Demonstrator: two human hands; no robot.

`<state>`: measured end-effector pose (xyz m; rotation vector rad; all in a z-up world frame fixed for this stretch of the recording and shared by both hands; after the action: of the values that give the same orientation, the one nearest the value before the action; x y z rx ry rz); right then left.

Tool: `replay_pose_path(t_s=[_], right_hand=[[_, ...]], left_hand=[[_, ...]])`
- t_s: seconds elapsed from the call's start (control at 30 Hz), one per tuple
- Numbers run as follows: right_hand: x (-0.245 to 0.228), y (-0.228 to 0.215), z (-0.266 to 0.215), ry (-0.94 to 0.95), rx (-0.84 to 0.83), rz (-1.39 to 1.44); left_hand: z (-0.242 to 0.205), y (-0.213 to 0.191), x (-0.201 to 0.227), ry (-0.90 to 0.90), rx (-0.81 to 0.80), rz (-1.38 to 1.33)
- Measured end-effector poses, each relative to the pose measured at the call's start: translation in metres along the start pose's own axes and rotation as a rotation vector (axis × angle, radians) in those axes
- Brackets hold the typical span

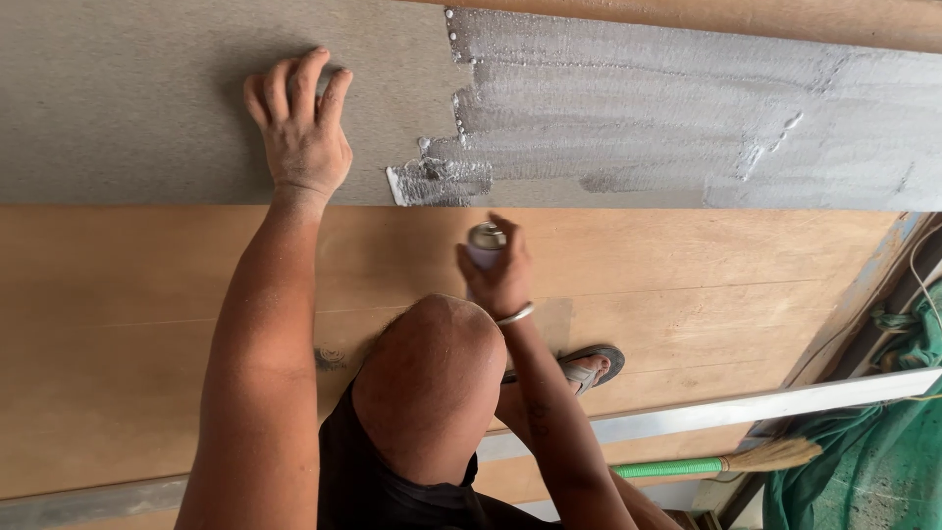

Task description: Spray adhesive onto a long panel using a spray can.

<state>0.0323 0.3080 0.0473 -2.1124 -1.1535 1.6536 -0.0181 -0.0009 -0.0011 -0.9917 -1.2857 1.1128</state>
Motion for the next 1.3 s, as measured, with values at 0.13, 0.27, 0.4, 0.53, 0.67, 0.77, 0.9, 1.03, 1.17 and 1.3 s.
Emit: replay_pose_path(t_s=[0.13, 0.27, 0.4, 0.53, 0.67, 0.77, 0.9, 1.03, 1.17, 1.3], right_hand=[[0.031, -0.039, -0.001, 0.080, 0.044, -0.019], [0.056, -0.083, -0.001, 0.153, 0.152, -0.110], [0.081, -0.126, 0.001, 0.193, 0.247, -0.170], [0.115, -0.172, 0.001, 0.209, 0.308, -0.222], [0.151, -0.215, 0.002, 0.251, 0.366, -0.325], [0.178, -0.248, 0.005, 0.295, 0.405, -0.388], [0.188, -0.255, 0.017, 0.400, 0.423, -0.395], [0.158, -0.202, 0.020, 0.229, 0.377, -0.432], [0.095, -0.130, 0.023, 0.175, 0.207, -0.267], [0.028, -0.065, 0.019, -0.069, 0.086, -0.204]], left_hand=[[-0.001, 0.003, -0.002, 0.019, 0.011, -0.001], [-0.002, 0.005, -0.003, 0.014, -0.003, 0.014], [0.000, 0.002, -0.003, 0.029, 0.025, -0.006], [0.000, 0.001, -0.002, 0.040, 0.037, -0.019], [-0.002, 0.003, -0.003, 0.040, 0.041, -0.038], [-0.004, 0.006, -0.004, 0.037, 0.029, -0.043], [-0.004, 0.006, -0.004, 0.037, 0.035, -0.012], [-0.004, 0.008, -0.005, 0.031, 0.032, -0.004], [-0.004, 0.010, -0.005, 0.027, 0.035, 0.002], [-0.005, 0.010, -0.004, 0.020, 0.037, 0.003]])
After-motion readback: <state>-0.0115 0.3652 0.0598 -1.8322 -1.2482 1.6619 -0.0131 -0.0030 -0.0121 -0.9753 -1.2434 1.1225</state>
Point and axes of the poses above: each hand's wrist, its own z-axis towards the middle knuckle, its own y-axis out of the palm, x = y × z, the point moved 2 cm from there along z, towards the middle knuckle, and after that the axes turned 7 degrees about -x, right-handed, at the moved point
